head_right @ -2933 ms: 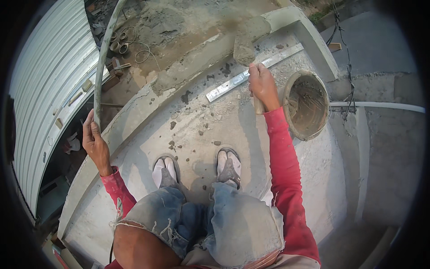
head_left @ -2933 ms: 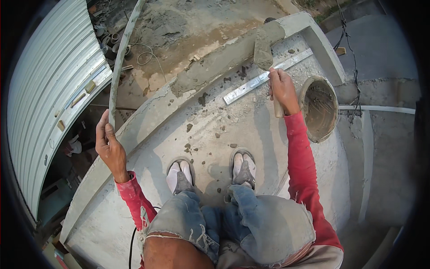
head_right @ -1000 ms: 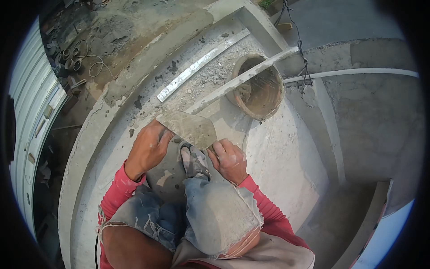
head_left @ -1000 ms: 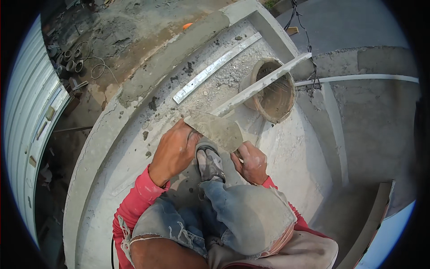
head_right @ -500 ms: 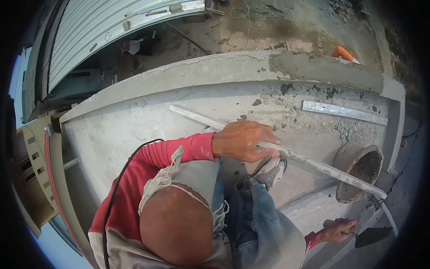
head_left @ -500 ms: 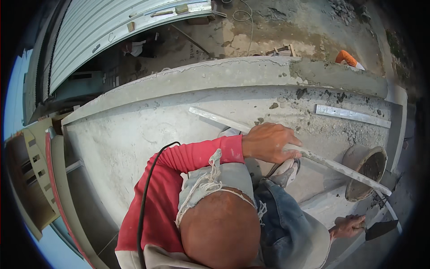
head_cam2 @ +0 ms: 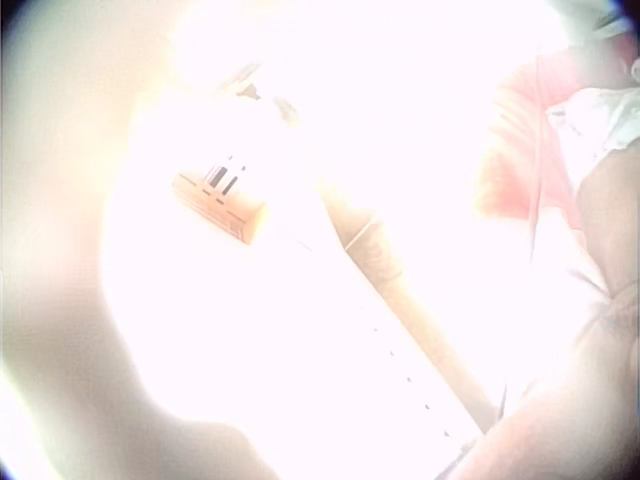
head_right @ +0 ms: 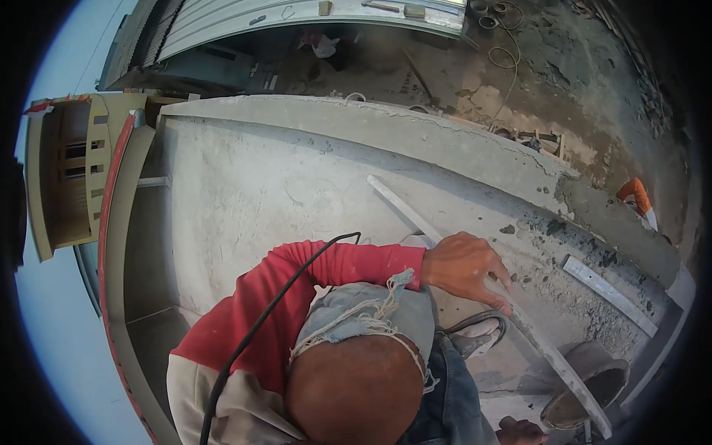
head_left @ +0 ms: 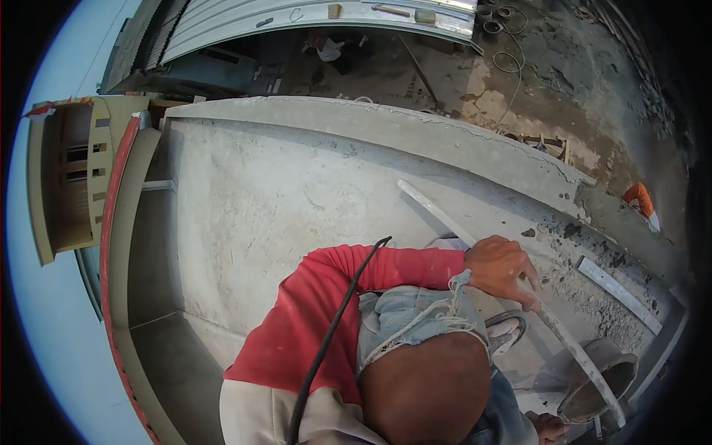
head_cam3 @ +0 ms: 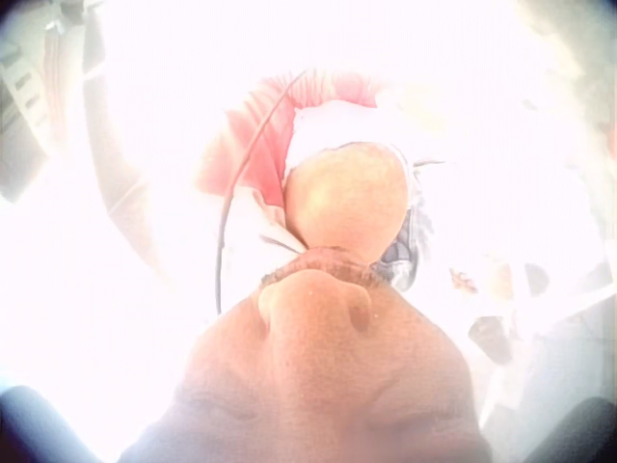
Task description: The person steps onto a concrete ledge, aligns metal straightedge rulers along the structure, and applies cement mortar from a bucket onto the ledge using a trowel.
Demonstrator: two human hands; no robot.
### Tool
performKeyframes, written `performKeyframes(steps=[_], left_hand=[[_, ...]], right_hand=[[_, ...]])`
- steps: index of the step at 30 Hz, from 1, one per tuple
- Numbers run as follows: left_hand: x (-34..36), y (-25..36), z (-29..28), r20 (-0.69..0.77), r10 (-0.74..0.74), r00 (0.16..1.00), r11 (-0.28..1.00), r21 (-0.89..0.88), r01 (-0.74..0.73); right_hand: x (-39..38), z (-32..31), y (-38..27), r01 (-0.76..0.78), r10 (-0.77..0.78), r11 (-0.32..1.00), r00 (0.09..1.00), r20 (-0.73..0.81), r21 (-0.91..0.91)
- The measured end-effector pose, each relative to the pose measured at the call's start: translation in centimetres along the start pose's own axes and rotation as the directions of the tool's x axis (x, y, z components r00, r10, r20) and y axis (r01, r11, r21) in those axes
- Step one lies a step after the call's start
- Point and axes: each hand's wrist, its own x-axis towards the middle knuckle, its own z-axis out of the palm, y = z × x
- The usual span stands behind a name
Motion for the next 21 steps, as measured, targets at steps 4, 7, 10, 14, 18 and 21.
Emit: performKeyframes(steps=[4, 7, 10, 14, 18, 21], left_hand=[[0.6, -1.8, 2.3, -0.219, 0.384, 0.897, 0.923, 0.122, -0.366], [0.8, -2.1, 2.8, -0.186, 0.407, 0.894, 0.914, 0.098, -0.395], [-0.1, -1.7, 2.3, -0.169, 0.397, 0.902, 0.918, 0.098, -0.385], [-0.4, -0.9, 2.2, -0.215, 0.362, 0.907, 0.932, 0.093, -0.349], [-0.6, -0.4, 0.9, -0.192, 0.344, 0.919, 0.932, 0.186, -0.311], [-1.1, -0.2, 0.1, -0.199, 0.346, 0.917, 0.936, 0.145, -0.322]], right_hand=[[0.2, 1.6, -0.3, 0.047, -0.045, 0.999, 0.996, 0.083, -0.019], [0.5, 2.4, -0.6, 0.089, -0.081, 0.995, 0.987, 0.137, -0.053], [0.8, 3.2, -0.9, 0.133, -0.114, 0.987, 0.972, 0.203, -0.086], [1.1, 4.4, -2.4, 0.260, -0.203, 0.953, 0.931, 0.303, -0.158], [1.3, 5.6, -2.3, 0.447, -0.300, 0.869, 0.818, 0.491, -0.213], [1.9, 6.3, -4.0, 0.683, -0.375, 0.702, 0.597, 0.709, -0.203]])
